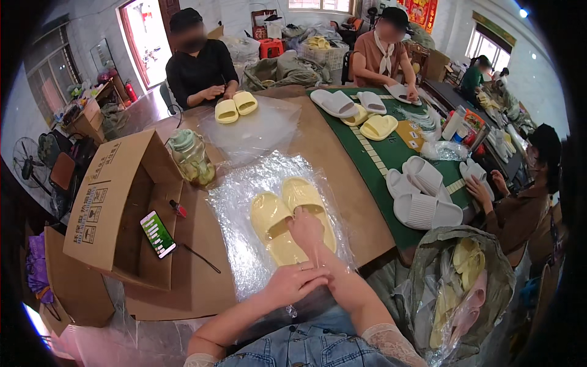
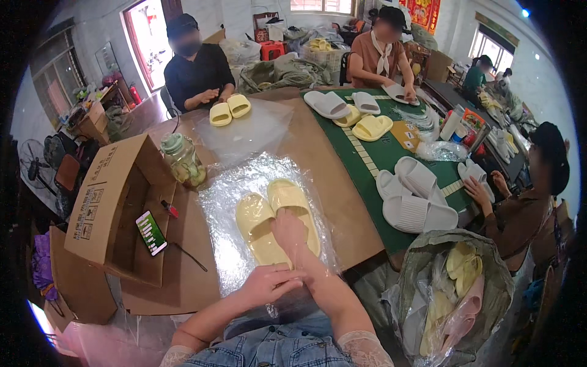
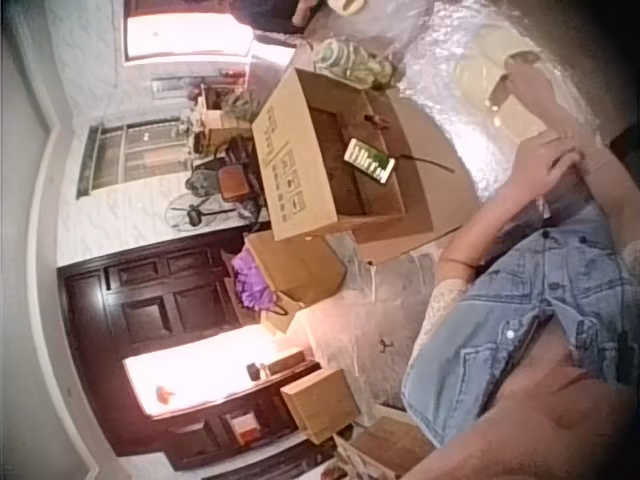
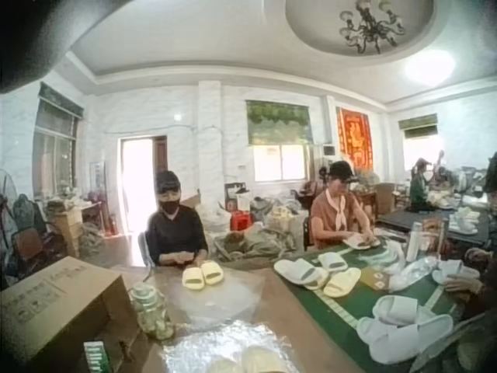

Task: The person wraps pairs of slippers in bubble wrap and places them into a large sack. They handle yellow, pink, and white slippers, picking them up from the table, wrapping them, and depositing them into the sack repeatedly.

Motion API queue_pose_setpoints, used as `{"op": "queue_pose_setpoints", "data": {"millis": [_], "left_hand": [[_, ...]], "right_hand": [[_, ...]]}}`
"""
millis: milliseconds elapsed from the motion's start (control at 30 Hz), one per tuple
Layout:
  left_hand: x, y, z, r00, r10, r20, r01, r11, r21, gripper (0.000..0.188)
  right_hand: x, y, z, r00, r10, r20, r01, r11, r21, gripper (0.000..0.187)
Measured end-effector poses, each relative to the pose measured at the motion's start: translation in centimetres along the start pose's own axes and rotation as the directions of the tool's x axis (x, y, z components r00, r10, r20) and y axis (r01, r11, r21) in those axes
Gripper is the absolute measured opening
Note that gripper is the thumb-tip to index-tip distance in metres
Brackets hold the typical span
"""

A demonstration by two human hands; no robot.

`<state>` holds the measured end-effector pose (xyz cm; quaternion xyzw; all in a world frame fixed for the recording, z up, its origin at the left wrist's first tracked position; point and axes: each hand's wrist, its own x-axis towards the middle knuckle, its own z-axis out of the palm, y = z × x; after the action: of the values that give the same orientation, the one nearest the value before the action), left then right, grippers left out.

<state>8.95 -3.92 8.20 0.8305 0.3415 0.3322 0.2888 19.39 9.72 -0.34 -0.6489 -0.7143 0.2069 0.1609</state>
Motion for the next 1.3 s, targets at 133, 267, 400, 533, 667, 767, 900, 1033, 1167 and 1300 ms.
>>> {"op": "queue_pose_setpoints", "data": {"millis": [133,267,400,533,667,767,900,1033,1167,1300], "left_hand": [[-0.9,-2.7,-1.6,0.984,0.043,-0.173,-0.015,0.987,0.158,0.042],[-1.2,-8.0,-2.4,0.923,-0.149,-0.354,0.264,0.915,0.305,0.06],[-2.9,-12.6,-1.8,0.86,-0.258,-0.44,0.44,0.811,0.384,0.07],[-3.8,-14.4,-0.8,0.832,-0.398,-0.386,0.515,0.813,0.271,0.073],[-3.4,-14.3,-0.8,0.825,-0.409,-0.39,0.532,0.795,0.292,0.072],[-3.4,-14.2,-0.7,0.821,-0.406,-0.403,0.539,0.782,0.311,0.072],[-3.5,-13.8,-0.8,0.833,-0.396,-0.385,0.535,0.755,0.379,0.07],[-3.5,-13.8,-0.6,0.833,-0.388,-0.395,0.539,0.732,0.416,0.073],[-3.7,-13.9,-0.7,0.82,-0.42,-0.388,0.562,0.716,0.414,0.077],[-4.0,-14.4,-0.7,0.798,-0.412,-0.439,0.569,0.756,0.324,0.082]], "right_hand": [[-2.6,1.2,-1.1,0.953,-0.255,-0.162,0.274,0.956,0.105,0.044],[-9.2,4.1,-2.6,0.886,-0.418,-0.201,0.437,0.898,0.056,0.06],[-15.8,4.7,-11.2,0.809,-0.488,0.329,0.21,0.761,0.614,0.03],[-16.9,5.7,-17.4,0.77,-0.568,0.289,0.023,0.479,0.878,0.017],[-11.7,1.8,-15.1,0.99,-0.122,-0.072,0.142,0.867,0.478,0.022],[-6.3,1.0,-9.9,0.962,-0.205,-0.181,0.234,0.96,0.157,0.041],[-1.3,-0.4,-5.2,0.992,-0.123,0.033,0.127,0.976,-0.179,0.052],[-0.5,0.0,-0.8,0.983,-0.116,-0.144,0.104,0.99,-0.092,0.039],[-0.6,-0.6,-0.2,0.978,-0.136,-0.16,0.132,0.991,-0.036,0.025],[-0.3,-0.1,0.5,0.957,-0.182,-0.224,0.185,0.983,-0.004,0.024]]}}
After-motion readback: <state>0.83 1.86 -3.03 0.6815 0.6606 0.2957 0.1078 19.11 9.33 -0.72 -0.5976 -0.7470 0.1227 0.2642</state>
